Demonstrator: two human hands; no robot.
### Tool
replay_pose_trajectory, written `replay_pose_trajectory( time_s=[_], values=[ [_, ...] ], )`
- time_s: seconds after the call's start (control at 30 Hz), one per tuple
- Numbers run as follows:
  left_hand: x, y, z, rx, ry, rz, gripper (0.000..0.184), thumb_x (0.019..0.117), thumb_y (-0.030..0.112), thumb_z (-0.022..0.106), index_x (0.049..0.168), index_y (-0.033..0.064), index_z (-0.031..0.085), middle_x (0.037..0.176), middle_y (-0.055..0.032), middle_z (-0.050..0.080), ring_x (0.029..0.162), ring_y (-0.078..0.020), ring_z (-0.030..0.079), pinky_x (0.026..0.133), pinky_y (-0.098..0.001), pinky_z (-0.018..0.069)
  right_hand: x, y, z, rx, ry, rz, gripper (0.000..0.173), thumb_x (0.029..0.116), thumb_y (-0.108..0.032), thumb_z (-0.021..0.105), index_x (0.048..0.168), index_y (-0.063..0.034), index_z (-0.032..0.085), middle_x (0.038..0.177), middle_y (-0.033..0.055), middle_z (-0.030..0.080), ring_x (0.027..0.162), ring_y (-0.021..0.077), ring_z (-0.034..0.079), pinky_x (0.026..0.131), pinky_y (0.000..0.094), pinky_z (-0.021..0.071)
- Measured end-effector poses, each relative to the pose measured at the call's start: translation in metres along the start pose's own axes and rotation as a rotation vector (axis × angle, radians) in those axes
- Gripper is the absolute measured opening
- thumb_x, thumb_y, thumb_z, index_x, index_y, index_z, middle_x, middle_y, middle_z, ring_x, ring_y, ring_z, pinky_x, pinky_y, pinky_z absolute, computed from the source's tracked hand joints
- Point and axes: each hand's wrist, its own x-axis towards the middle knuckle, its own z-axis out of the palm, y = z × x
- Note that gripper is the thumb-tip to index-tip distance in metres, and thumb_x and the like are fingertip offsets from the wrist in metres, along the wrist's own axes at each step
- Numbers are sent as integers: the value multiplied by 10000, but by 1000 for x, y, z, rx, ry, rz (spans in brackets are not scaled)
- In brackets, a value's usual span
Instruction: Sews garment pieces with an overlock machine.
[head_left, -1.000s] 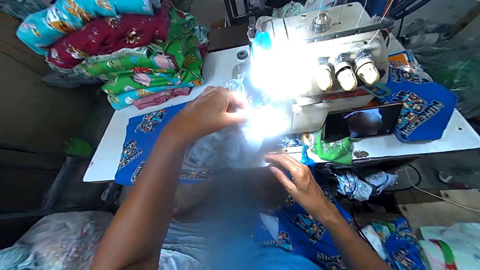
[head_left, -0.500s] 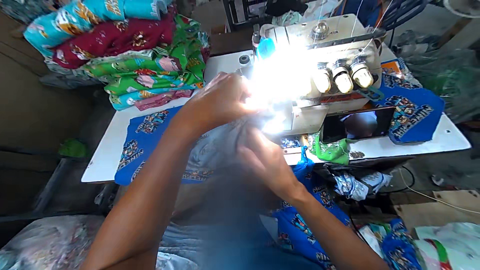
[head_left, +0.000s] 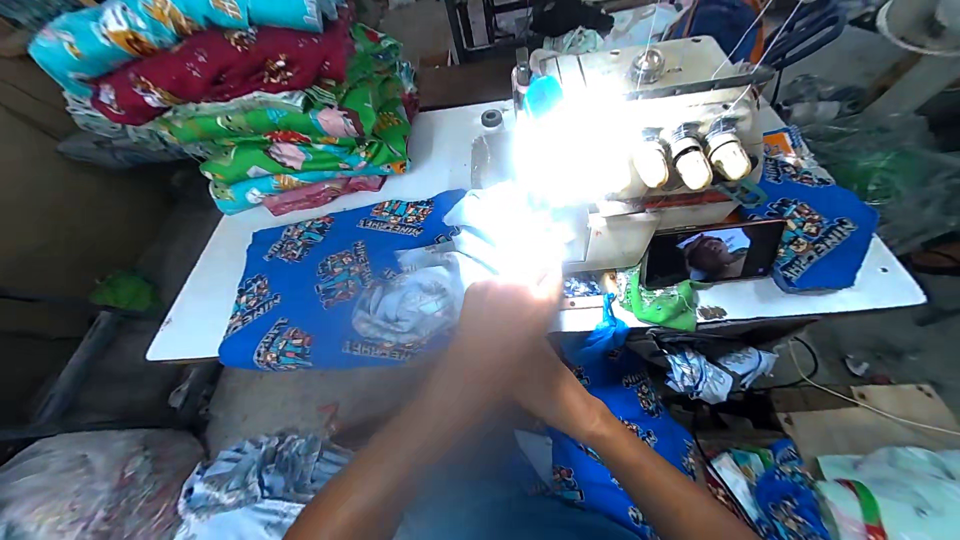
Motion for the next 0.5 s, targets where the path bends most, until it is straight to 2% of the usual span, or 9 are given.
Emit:
replay_pose_trajectory(
  time_s=[0.1,0.17,0.23,0.3,0.43,0.5],
  values=[
    [-1,8,3,37,30,-41,163,931,162,657,933,34,758,746,-143,623,588,-294,619,454,-389,396,-10,4,-3,-9,9,-19,240,910,-93,639,1054,85,709,1040,219,732,1044,304,705,971,360,525],
    [0,10,6,57,31,-61,152,924,153,671,913,30,759,766,-154,656,601,-295,643,452,-384,407,-11,5,-2,0,11,-26,227,915,-95,634,1046,75,708,1023,203,734,1035,275,706,965,331,524],
    [3,1,18,88,47,-79,136,930,169,683,885,57,747,699,-103,596,548,-250,590,433,-354,377,-7,6,-2,45,4,-24,194,911,-87,644,1022,55,717,992,177,735,1003,233,707,944,298,527],
    [9,-7,24,97,62,-103,129,931,170,690,875,69,749,677,-88,574,526,-237,570,425,-354,373,-2,7,-2,95,-17,-4,186,915,-79,643,1030,48,715,988,165,731,965,195,708,907,265,537],
    [28,-12,24,100,107,-140,168,948,141,672,817,41,708,680,-103,563,552,-268,571,455,-384,382,-2,14,-2,163,-66,58,262,968,-139,630,1132,59,681,1037,164,711,929,136,697,868,217,544],
    [34,-13,27,103,133,-158,162,954,126,664,833,29,708,680,-115,579,568,-283,586,469,-400,396,-5,17,-2,187,-91,100,313,987,-160,627,1197,70,660,1082,174,700,927,123,695,868,213,553]
  ],
)
